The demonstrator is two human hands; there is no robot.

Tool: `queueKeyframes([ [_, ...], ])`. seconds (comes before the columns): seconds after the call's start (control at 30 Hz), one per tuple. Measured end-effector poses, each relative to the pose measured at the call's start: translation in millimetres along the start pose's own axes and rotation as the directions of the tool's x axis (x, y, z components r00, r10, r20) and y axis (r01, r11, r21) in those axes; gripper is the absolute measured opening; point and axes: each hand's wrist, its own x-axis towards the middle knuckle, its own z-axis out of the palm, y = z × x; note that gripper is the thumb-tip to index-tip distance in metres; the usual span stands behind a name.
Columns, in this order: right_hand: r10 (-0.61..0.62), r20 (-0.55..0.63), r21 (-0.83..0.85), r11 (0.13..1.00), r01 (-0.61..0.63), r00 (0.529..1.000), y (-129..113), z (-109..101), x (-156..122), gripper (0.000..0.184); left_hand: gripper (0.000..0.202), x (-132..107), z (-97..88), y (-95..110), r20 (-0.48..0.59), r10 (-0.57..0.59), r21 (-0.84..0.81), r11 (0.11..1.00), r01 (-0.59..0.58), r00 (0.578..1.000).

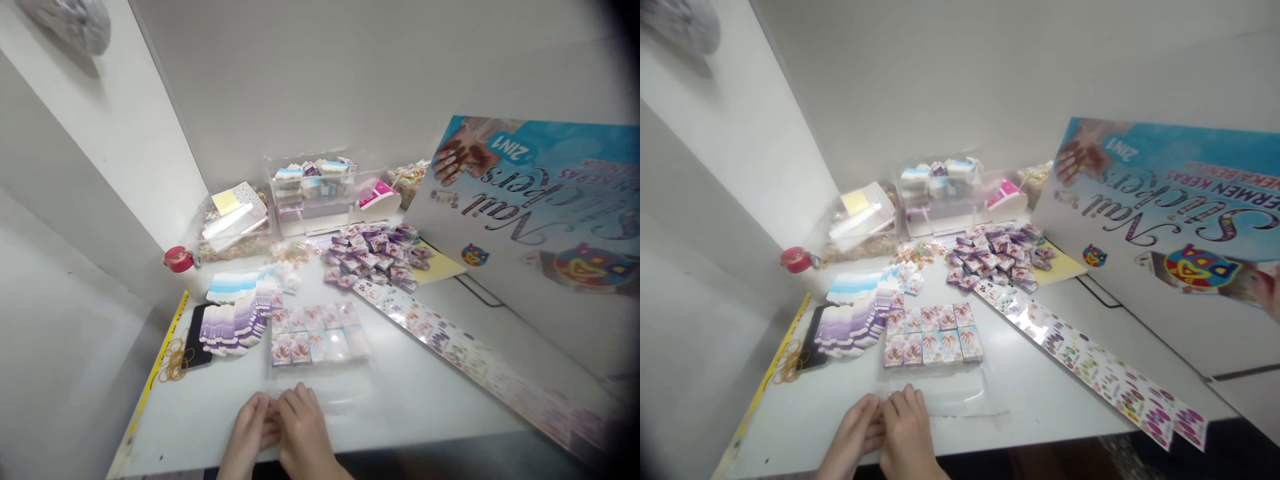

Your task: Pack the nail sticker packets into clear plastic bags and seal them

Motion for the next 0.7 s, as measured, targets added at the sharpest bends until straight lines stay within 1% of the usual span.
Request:
queueKeyframes([
  [0.13,0.018,0.069,0.094,0.995,-0.025,0.997,4,-5,-2,0.024,0.051,-1,2.0,0,0.004,-0.017,0.001,1.0,0.017,1.0],
  [0.3,-0.002,0.105,0.115,0.993,-0.01,0.994,11,-10,-6,0.027,0.05,-5,8.1,2,0.03,-0.035,0.0,0.999,0.035,0.999],
  [0.4,-0.028,0.106,0.133,0.991,0.014,0.994,13,-15,-6,0.026,0.051,-7,10.8,1,0.032,-0.028,0.009,1.0,0.028,0.999],
  [0.53,-0.101,0.083,0.162,0.983,0.087,0.991,19,-23,-12,0.024,0.053,-3,6.9,0,-0.03,-0.007,-0.001,1.0,0.007,1.0],
  [0.6,-0.136,0.076,0.175,0.977,0.121,0.988,26,-31,-19,0.023,0.055,1,3.8,1,-0.046,-0.01,-0.021,1.0,0.009,0.999],
  [0.63,-0.134,0.087,0.186,0.976,0.116,0.987,30,-39,-23,0.023,0.056,2,2.9,1,-0.044,-0.018,-0.025,1.0,0.017,0.999],
  [0.67,-0.104,0.111,0.2,0.977,0.08,0.988,34,-48,-28,0.022,0.057,2,2.5,2,-0.042,-0.029,-0.022,0.999,0.028,0.999],
  [0.7,-0.037,0.143,0.214,0.977,0.005,0.989,38,-59,-32,0.02,0.057,2,2.7,4,-0.049,-0.039,-0.013,0.999,0.038,0.998],
])
